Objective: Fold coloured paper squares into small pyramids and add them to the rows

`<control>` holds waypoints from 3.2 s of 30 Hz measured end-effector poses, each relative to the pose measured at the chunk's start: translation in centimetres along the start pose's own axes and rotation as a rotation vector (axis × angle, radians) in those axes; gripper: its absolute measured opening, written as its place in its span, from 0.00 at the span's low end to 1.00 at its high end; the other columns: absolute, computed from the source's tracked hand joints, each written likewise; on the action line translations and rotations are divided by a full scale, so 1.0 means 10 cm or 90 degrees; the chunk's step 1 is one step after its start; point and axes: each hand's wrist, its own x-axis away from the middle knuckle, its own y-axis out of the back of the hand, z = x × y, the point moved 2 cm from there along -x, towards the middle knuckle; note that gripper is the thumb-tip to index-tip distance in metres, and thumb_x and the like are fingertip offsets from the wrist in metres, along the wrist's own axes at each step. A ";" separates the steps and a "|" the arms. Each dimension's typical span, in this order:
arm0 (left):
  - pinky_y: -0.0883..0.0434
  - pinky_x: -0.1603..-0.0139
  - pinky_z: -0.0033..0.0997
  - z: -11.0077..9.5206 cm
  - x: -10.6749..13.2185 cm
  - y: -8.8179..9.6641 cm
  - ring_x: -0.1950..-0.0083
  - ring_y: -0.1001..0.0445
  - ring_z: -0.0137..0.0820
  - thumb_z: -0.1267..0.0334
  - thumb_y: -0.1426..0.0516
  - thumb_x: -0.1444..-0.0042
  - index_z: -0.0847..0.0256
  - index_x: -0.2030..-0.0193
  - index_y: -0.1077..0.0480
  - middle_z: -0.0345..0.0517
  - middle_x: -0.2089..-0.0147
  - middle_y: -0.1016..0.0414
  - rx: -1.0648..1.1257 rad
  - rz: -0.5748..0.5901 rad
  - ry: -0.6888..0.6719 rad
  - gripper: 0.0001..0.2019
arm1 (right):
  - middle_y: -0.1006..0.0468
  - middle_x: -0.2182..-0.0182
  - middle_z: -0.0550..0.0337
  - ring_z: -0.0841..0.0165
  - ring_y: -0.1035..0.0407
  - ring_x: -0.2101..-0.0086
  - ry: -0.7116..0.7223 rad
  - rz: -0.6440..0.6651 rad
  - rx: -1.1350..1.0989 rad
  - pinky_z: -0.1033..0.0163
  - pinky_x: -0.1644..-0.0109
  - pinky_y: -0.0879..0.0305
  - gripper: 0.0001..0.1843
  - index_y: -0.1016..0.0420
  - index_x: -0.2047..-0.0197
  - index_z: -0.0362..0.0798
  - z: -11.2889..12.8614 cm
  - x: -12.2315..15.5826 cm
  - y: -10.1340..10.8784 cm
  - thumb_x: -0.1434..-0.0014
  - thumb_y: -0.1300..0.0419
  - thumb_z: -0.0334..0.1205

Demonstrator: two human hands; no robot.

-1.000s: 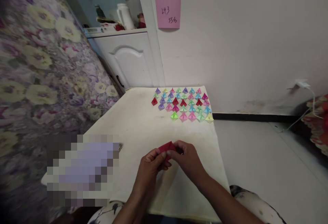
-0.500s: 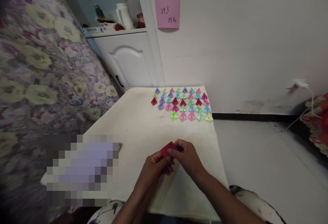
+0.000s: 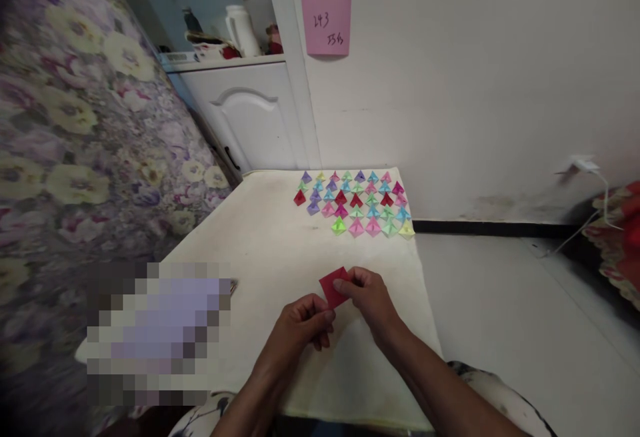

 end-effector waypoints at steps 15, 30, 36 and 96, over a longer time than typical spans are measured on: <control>0.40 0.80 0.21 0.00 -0.03 0.02 0.81 0.34 0.23 0.61 0.39 0.53 0.65 0.73 0.30 0.39 0.80 0.31 0.040 -0.004 -0.047 0.09 | 0.30 0.81 0.64 0.73 0.39 0.78 0.022 0.052 0.002 0.67 0.74 0.47 0.07 0.30 0.77 0.44 0.02 0.07 -0.09 0.51 0.40 0.38; 0.42 0.80 0.20 0.01 -0.01 -0.03 0.81 0.34 0.22 0.60 0.41 0.50 0.66 0.68 0.28 0.41 0.78 0.28 0.083 -0.012 -0.042 0.10 | 0.29 0.81 0.64 0.72 0.36 0.77 0.041 0.043 0.011 0.66 0.71 0.41 0.07 0.32 0.78 0.45 0.03 0.07 -0.10 0.52 0.40 0.35; 0.43 0.81 0.21 0.00 -0.01 0.00 0.81 0.35 0.21 0.61 0.41 0.51 0.66 0.70 0.27 0.41 0.78 0.28 0.088 -0.050 -0.053 0.09 | 0.32 0.78 0.66 0.73 0.39 0.77 0.085 -0.017 0.085 0.67 0.73 0.43 0.07 0.30 0.69 0.46 0.03 0.08 -0.07 0.54 0.38 0.35; 0.45 0.79 0.21 -0.11 0.08 0.02 0.80 0.39 0.22 0.63 0.43 0.51 0.64 0.71 0.28 0.38 0.81 0.34 0.176 -0.049 -0.043 0.06 | 0.34 0.56 0.54 0.66 0.33 0.61 0.490 0.077 0.382 0.60 0.61 0.32 0.18 0.29 0.53 0.56 0.05 0.23 -0.10 0.42 0.49 0.29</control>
